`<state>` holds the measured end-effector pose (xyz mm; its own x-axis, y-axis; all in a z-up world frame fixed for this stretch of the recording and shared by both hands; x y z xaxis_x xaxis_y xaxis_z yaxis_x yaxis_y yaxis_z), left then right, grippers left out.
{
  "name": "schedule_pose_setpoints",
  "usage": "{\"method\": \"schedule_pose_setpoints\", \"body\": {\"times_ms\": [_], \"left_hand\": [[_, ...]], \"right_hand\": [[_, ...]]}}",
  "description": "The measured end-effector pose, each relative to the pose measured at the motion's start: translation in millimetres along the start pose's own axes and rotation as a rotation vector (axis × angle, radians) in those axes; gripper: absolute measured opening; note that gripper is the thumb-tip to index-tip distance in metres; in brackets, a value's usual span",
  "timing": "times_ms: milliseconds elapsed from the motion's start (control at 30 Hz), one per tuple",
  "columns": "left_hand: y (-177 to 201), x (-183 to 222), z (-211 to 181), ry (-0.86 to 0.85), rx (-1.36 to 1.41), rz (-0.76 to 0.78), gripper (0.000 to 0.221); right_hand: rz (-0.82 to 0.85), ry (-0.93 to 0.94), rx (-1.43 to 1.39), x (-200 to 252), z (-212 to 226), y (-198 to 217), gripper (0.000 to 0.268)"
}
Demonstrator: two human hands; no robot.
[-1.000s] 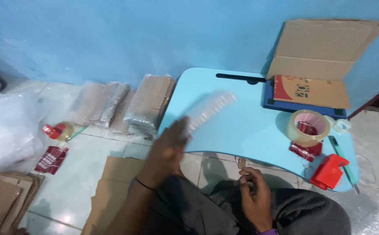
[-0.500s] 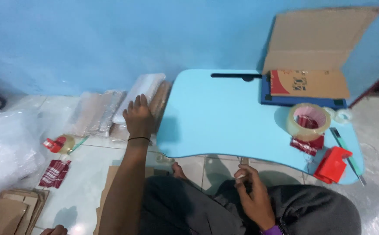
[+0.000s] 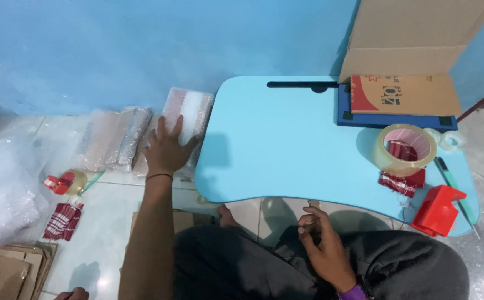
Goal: The person is wrapping rectangular objects in bubble wrap and securing the packaging with adhesive tape using a dispenser.
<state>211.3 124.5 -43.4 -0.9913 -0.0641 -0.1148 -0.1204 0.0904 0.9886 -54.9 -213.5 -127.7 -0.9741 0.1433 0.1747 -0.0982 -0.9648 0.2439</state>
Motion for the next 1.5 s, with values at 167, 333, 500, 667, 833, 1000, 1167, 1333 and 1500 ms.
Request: {"method": "schedule_pose_setpoints", "body": {"times_ms": [167,333,500,667,833,1000,1167,1333,1500], "left_hand": [[-19.9,4.5,-7.8,0.011,-0.061,-0.009,0.083],[-11.8,3.1,0.5,0.061,0.077,0.001,0.085],[35.9,34.2,34.5,0.109,0.442,-0.676,0.077],[4.2,62.7,66.7,0.42,1.122,-0.584,0.069],[-17.3,66.0,67.7,0.596,1.547,-0.3,0.067],[-25.4,65.8,74.6,0.582,1.582,-0.273,0.048],[-34.1,60.5,76.4,0.523,1.6,-0.134,0.042],[-46.2,48.0,72.7,0.476,1.658,-0.052,0.042],[-24.0,59.6,80.7,0.514,1.732,-0.138,0.047]], "right_hand": [[0.062,0.016,0.008,-0.2,-0.3,-14.5,0.043],[0.182,0.219,-0.049,10.3,57.5,-32.3,0.035],[0.121,0.623,0.071,-33.0,171.6,-48.4,0.031],[0.106,0.765,0.323,-134.0,256.4,-114.8,0.032],[0.256,0.619,0.662,-286.5,235.5,-204.0,0.055],[0.211,0.563,1.032,-381.8,197.1,-259.8,0.059],[0.255,0.509,1.119,-400.3,177.7,-270.3,0.053],[0.341,0.472,1.173,-403.8,173.7,-270.2,0.053],[0.306,0.512,1.157,-397.3,180.7,-269.1,0.051]]}}
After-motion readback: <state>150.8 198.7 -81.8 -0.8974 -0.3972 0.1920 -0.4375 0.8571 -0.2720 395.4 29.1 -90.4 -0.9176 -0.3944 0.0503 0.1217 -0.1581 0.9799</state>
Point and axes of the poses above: each hand's wrist, its own x-axis away from the middle knuckle, its own y-axis out of the back of the hand, z = x × y, the point moved 7 cm from there along -x, towards the middle knuckle
